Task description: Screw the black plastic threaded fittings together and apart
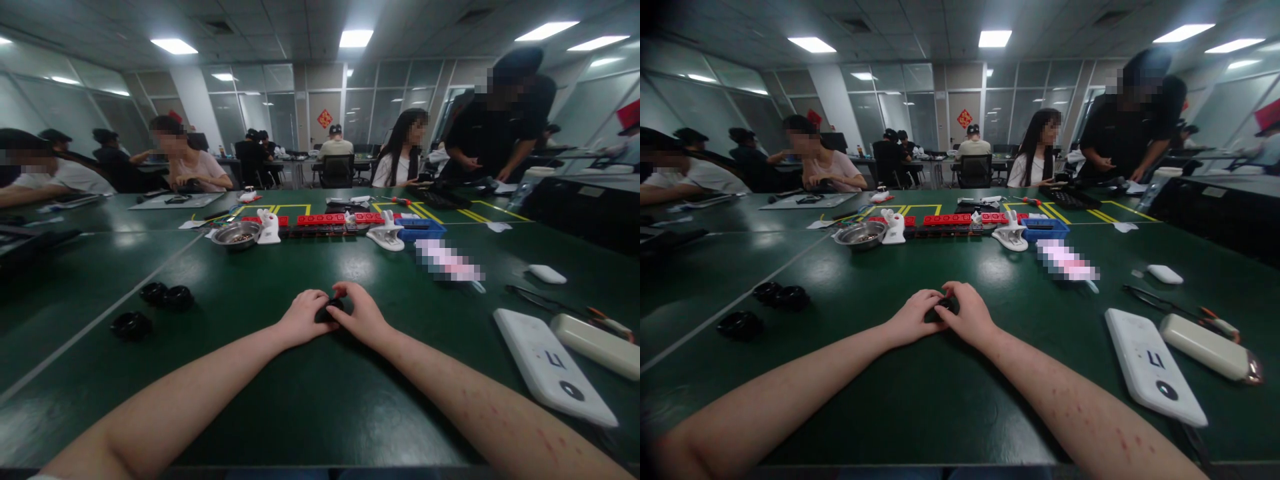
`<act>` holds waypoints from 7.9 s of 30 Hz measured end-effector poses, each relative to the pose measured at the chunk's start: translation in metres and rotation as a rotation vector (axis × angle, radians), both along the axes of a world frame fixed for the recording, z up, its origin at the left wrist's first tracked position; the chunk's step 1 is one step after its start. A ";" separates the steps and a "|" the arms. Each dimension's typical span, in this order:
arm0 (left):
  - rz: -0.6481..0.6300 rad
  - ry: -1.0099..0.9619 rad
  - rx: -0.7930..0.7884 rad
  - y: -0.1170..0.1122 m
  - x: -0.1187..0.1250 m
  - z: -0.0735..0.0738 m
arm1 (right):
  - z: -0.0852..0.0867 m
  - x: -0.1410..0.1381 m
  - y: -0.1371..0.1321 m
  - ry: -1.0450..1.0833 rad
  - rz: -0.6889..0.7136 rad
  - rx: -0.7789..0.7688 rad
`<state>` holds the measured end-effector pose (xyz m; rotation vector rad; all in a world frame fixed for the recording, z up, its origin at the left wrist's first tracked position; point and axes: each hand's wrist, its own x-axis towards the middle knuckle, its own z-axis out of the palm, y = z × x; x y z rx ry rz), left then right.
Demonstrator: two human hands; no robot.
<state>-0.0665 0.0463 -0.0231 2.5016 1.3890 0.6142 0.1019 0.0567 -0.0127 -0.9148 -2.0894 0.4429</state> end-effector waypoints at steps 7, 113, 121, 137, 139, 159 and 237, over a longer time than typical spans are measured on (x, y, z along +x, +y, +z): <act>0.007 0.013 0.002 0.000 0.000 -0.002 | -0.003 0.001 -0.001 0.038 0.072 0.011; 0.015 0.019 -0.007 0.001 0.000 0.000 | -0.003 0.001 -0.002 0.017 0.096 -0.024; 0.005 0.019 -0.003 -0.001 0.001 0.001 | -0.003 0.000 -0.001 -0.032 -0.024 0.030; 0.019 0.018 -0.015 0.001 0.000 -0.001 | -0.004 0.002 -0.001 -0.008 0.156 -0.031; 0.023 0.021 -0.015 0.001 0.000 0.000 | -0.004 0.002 -0.001 -0.002 0.141 -0.013; 0.012 0.021 0.009 0.001 0.000 -0.001 | -0.001 0.000 0.000 0.002 -0.046 0.008; 0.008 0.000 -0.016 -0.001 0.000 0.002 | -0.004 0.000 0.001 0.038 0.033 -0.034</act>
